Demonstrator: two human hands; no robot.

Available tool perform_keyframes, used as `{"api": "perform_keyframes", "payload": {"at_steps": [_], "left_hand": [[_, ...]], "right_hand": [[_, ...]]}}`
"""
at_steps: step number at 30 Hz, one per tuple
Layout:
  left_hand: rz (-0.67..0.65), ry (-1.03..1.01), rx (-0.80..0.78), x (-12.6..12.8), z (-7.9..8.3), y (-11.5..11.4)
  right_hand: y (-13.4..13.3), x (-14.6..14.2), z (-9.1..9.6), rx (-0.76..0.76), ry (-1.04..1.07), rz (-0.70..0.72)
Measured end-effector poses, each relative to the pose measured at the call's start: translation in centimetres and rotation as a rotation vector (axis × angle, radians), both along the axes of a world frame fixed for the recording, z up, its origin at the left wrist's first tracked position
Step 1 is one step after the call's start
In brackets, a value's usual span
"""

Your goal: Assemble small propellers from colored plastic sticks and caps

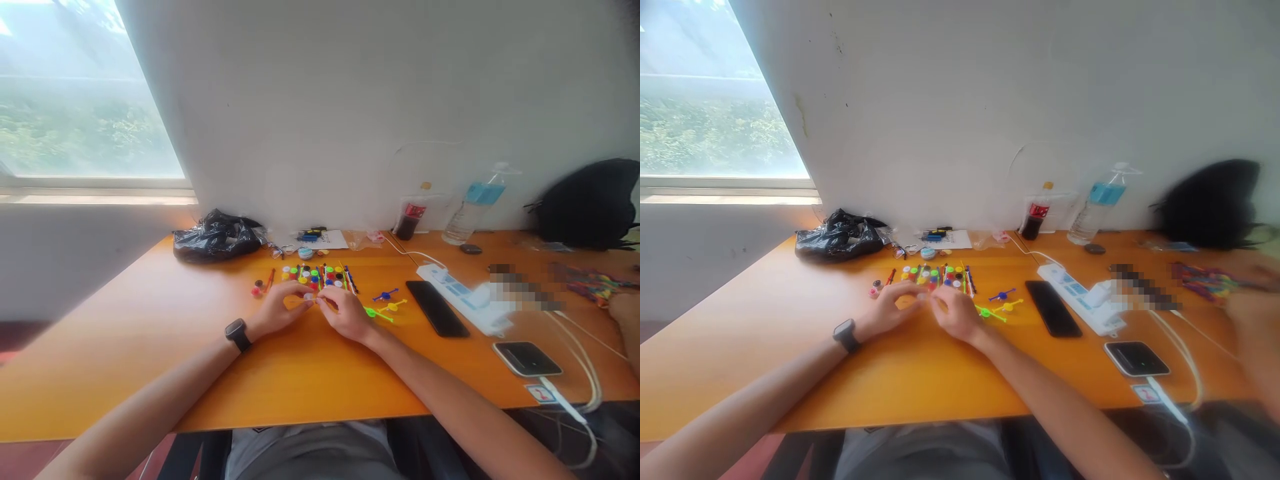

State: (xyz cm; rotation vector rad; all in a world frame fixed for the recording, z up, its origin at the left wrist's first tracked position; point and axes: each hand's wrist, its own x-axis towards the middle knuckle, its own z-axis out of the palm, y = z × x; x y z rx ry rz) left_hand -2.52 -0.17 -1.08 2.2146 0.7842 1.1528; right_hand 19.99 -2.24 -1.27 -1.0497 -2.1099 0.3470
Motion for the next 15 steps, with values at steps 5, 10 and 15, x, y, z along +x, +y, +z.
{"api": "perform_keyframes", "payload": {"at_steps": [5, 10, 15], "left_hand": [[0.013, 0.044, 0.064, 0.13, 0.02, -0.04], [0.035, 0.084, 0.084, 0.22, 0.06, -0.15], [0.044, 0.098, 0.101, 0.29, 0.38, -0.38]], "right_hand": [[-0.03, 0.05, -0.11, -0.003, -0.028, -0.004], [0.01, 0.11, -0.31, 0.006, -0.040, -0.003], [0.05, 0.11, -0.47, 0.006, -0.036, 0.001]]}}
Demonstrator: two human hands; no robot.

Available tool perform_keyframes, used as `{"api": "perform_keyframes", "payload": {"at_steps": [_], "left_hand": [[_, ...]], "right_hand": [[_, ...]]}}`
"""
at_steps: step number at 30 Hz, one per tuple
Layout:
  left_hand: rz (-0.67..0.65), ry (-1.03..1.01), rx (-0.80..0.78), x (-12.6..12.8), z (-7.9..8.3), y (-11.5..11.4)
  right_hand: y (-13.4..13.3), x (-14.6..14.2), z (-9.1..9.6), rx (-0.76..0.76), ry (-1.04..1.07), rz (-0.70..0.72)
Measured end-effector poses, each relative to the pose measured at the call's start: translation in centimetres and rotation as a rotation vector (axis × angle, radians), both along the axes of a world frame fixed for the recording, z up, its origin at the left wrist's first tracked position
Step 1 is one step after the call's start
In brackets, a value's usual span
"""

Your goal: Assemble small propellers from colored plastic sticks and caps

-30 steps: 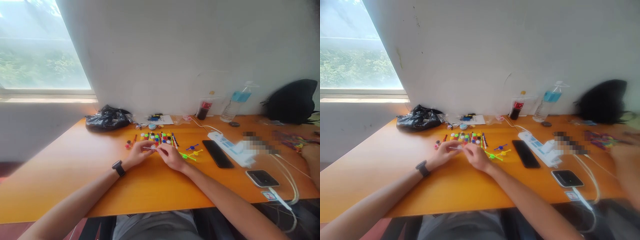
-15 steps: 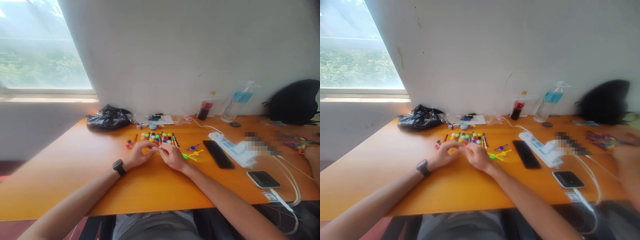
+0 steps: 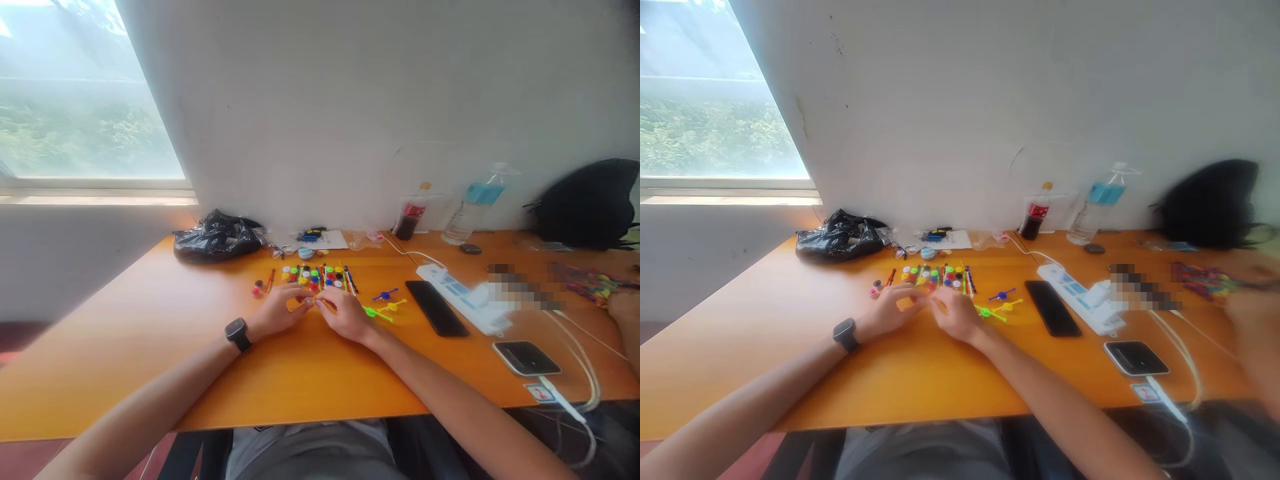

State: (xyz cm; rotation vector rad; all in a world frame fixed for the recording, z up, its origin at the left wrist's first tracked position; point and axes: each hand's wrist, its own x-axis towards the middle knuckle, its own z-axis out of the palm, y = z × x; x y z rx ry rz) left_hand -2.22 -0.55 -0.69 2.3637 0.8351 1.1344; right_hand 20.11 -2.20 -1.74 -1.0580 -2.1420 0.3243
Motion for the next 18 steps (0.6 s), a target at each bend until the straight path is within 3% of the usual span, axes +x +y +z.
{"api": "perform_keyframes", "payload": {"at_steps": [5, 18], "left_hand": [[-0.002, 0.007, 0.012, 0.0, 0.2, -0.1], [-0.020, 0.109, 0.047, -0.6, -1.0, 0.8]], "right_hand": [[0.0, 0.0, 0.1, -0.013, -0.001, 0.000], [-0.3, 0.0, 0.3, -0.029, -0.086, 0.007]]}}
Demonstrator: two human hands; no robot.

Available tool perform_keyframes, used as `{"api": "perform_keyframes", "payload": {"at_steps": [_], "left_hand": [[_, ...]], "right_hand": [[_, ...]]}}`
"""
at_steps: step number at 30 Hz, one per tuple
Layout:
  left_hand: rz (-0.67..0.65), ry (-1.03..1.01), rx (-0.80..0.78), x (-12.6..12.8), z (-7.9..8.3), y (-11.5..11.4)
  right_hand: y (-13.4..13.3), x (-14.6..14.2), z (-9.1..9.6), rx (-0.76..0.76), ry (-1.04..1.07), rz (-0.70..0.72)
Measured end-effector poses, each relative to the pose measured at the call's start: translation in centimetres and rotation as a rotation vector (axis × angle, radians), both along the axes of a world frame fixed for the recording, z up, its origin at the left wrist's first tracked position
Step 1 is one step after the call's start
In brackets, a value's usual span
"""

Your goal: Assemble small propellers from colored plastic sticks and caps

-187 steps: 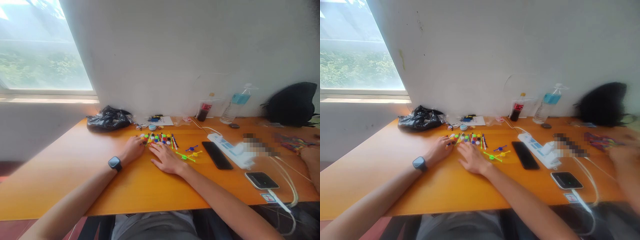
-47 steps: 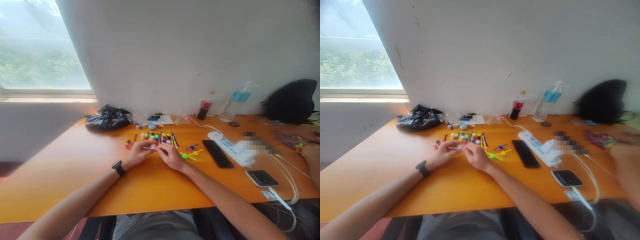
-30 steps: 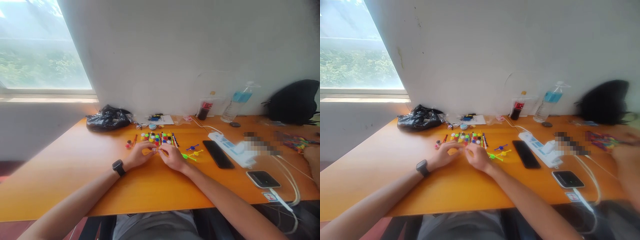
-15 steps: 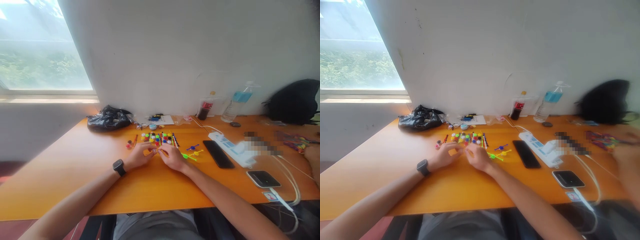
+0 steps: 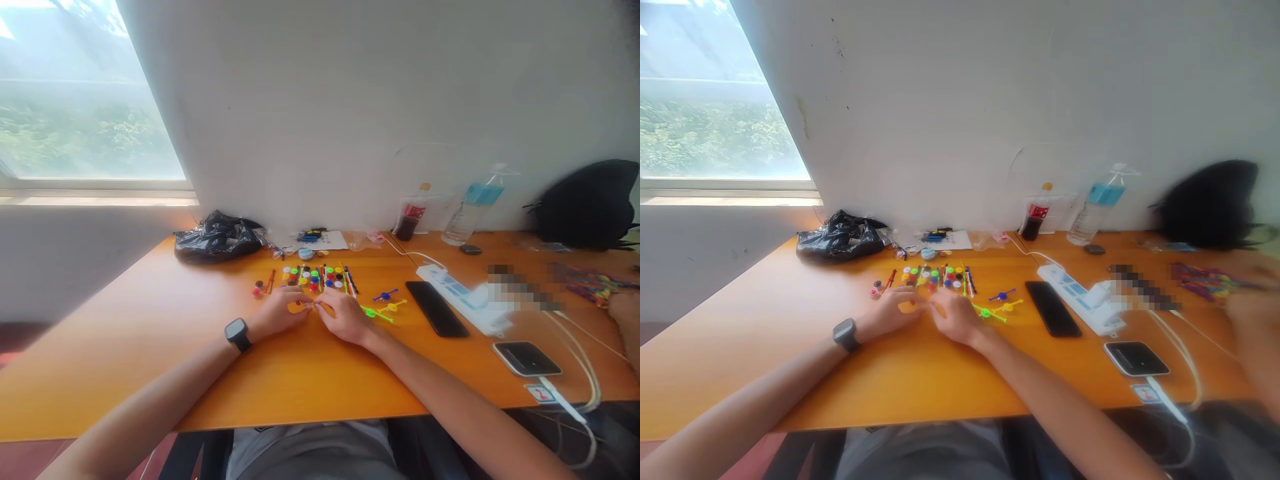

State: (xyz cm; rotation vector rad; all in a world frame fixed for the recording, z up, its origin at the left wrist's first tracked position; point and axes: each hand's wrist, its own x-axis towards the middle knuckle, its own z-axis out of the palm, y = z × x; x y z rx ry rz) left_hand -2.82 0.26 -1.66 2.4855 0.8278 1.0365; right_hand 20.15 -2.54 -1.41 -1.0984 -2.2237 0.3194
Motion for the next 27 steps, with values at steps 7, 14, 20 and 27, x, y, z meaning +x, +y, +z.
{"api": "perform_keyframes", "payload": {"at_steps": [7, 14, 20, 27], "left_hand": [[0.011, 0.027, 0.013, 0.1, 0.1, -0.2], [-0.035, -0.055, -0.123, 0.3, 1.7, -1.2], [-0.220, -0.171, -0.472, 0.5, 2.6, -1.6], [-0.184, -0.395, -0.744, 0.5, 1.7, -0.8]], "right_hand": [[-0.3, 0.0, 0.3, 0.013, -0.071, 0.020], [-0.2, 0.0, 0.7, 0.000, 0.059, 0.027], [0.0, 0.3, 0.8, -0.027, 0.141, 0.044], [-0.5, -0.2, 1.9, 0.063, 0.245, 0.016]]}}
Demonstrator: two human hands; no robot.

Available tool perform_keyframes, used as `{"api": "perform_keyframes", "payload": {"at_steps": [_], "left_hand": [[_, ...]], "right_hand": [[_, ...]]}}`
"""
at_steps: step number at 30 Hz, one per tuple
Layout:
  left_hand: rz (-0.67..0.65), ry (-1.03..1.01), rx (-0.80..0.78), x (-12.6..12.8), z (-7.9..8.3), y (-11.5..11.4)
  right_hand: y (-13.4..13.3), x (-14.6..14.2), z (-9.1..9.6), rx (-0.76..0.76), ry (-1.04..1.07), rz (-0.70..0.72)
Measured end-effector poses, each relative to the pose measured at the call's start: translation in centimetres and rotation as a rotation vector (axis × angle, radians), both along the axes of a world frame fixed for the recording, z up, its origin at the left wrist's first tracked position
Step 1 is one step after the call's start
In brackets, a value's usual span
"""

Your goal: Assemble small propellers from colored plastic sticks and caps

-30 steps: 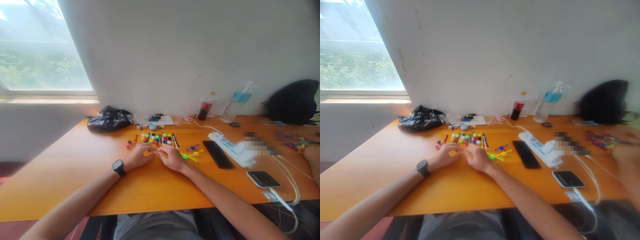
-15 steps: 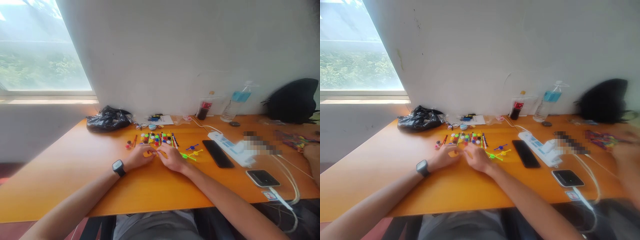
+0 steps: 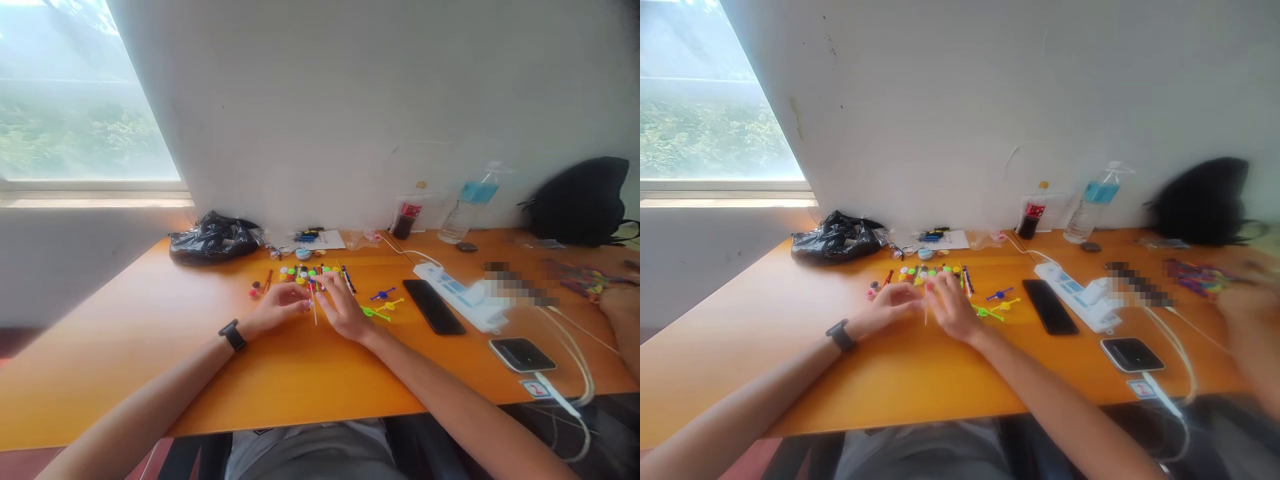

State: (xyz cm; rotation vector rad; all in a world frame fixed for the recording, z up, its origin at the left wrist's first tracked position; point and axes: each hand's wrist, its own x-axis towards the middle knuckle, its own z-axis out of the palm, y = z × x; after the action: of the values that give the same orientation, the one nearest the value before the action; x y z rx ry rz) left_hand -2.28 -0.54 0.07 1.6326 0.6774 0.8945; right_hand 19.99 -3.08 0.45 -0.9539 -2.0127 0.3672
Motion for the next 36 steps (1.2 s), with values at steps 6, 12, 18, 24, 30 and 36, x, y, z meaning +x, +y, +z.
{"api": "perform_keyframes", "payload": {"at_steps": [6, 12, 18, 24, 30, 36], "left_hand": [[0.053, -0.054, -0.038, -0.4, 0.8, 0.0], [0.096, -0.048, -0.040, -0.3, 1.4, -0.2], [0.088, -0.043, -0.046, -0.4, 1.1, -0.1], [0.111, -0.046, -0.028, -0.5, 1.0, 0.0], [0.171, -0.053, -0.013, -0.8, 0.7, 0.5], [0.186, -0.039, -0.028, -0.9, 0.4, 0.6]], "right_hand": [[-0.5, 0.3, 0.8, -0.044, 0.010, 0.021], [0.3, 0.5, -0.2, -0.271, 0.104, 0.111], [0.2, 0.4, -0.1, -0.244, 0.189, 0.133], [0.1, 0.1, 0.2, -0.470, 0.189, 0.191], [1.4, 0.5, -0.1, -0.568, 0.355, 0.188], [1.6, 0.2, -0.8, -0.648, 0.403, 0.149]]}}
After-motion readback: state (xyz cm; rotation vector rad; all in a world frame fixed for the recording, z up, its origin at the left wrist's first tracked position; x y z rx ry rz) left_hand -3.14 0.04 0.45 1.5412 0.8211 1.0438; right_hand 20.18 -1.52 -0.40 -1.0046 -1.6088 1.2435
